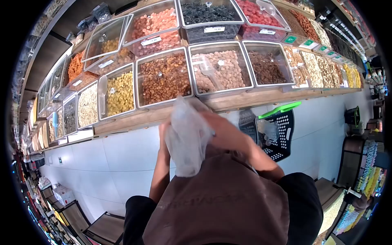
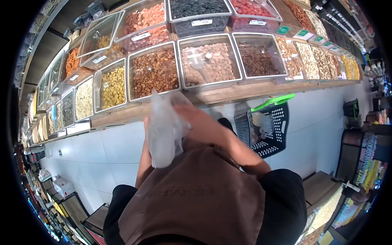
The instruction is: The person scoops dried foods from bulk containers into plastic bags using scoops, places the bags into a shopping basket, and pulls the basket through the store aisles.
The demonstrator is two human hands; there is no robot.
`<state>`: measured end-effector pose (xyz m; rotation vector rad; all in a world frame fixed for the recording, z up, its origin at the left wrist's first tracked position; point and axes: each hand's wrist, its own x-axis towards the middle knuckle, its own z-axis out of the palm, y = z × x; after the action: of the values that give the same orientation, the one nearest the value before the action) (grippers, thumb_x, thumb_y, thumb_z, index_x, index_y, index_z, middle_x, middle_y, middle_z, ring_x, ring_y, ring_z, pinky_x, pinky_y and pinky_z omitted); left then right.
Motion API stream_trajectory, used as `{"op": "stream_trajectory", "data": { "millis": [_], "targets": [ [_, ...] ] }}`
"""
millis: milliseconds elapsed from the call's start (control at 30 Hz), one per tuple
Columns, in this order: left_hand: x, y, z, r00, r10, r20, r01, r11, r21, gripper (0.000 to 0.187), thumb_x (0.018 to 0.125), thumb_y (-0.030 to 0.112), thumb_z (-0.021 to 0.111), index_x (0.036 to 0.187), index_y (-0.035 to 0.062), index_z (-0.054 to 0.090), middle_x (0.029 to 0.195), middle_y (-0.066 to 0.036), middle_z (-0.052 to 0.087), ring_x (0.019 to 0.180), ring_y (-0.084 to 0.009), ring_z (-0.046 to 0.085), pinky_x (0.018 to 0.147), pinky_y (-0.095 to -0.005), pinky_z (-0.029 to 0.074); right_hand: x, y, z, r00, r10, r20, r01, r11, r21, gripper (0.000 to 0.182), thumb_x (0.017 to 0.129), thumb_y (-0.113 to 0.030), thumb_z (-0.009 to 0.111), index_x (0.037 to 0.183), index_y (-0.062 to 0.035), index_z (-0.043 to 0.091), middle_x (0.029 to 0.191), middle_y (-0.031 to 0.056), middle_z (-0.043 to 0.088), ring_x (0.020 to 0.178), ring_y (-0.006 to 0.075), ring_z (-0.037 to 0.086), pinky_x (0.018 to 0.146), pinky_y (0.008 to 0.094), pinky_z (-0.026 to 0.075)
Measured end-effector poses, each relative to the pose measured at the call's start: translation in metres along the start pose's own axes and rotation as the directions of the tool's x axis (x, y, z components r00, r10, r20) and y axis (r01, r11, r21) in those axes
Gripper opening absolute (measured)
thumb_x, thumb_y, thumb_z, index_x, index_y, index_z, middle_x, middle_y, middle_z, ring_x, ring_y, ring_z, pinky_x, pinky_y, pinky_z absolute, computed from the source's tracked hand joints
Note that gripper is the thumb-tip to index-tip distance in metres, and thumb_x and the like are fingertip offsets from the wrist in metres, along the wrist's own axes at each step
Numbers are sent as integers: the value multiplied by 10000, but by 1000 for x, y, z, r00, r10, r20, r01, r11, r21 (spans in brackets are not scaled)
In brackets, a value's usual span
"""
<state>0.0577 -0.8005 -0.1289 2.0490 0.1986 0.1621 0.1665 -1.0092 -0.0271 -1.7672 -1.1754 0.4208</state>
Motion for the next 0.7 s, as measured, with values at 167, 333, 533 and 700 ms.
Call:
{"op": "stream_trajectory", "data": {
  "millis": [167, 333, 533, 700],
  "targets": [
    [83, -75, -19, 896, 63, -439, -37, 997, 67, 569, 815, 235, 700, 1298, -17, 534, 1256, -197, 595, 1168, -297, 575, 991, -377, 447, 43, 124, -33, 916, 379, -129, -375, 925, 54, 421, 909, -127, 674, 1271, 25, 524, 1185, 174, 608, 979, 217, 638, 825, 336, 534],
    [142, -133, -21, 756, 98, -647, -1, 989, 148, 525, 824, 242, 692, 1265, -19, 574, 1219, -194, 631, 1145, -299, 597, 970, -366, 465, 95, 231, -73, 706, 598, -378, -631, 774, 46, 490, 880, -291, 694, 1219, 18, 520, 1015, 168, 660, 993, 273, 642, 891, 376, 504],
    [151, -170, -7, 695, 122, -709, 22, 981, 191, 566, 758, 194, 724, 1265, -4, 567, 1211, -200, 629, 1141, -328, 596, 992, -417, 453, 140, 271, -92, 754, 623, -208, -653, 681, -331, 603, 892, -489, 604, 1241, -15, 475, 1069, 255, 674, 1026, 420, 640, 875, 495, 495],
    [156, -147, -3, 631, 180, -754, 73, 955, 289, 487, 725, 178, 716, 1169, -10, 646, 1142, -215, 653, 1142, -384, 587, 1029, -436, 430, 135, 266, -101, 836, 524, -164, -543, 745, -387, 358, 903, -385, 584, 1042, -60, 529, 827, 214, 678, 842, 410, 668, 738, 526, 513]
  ]
}}
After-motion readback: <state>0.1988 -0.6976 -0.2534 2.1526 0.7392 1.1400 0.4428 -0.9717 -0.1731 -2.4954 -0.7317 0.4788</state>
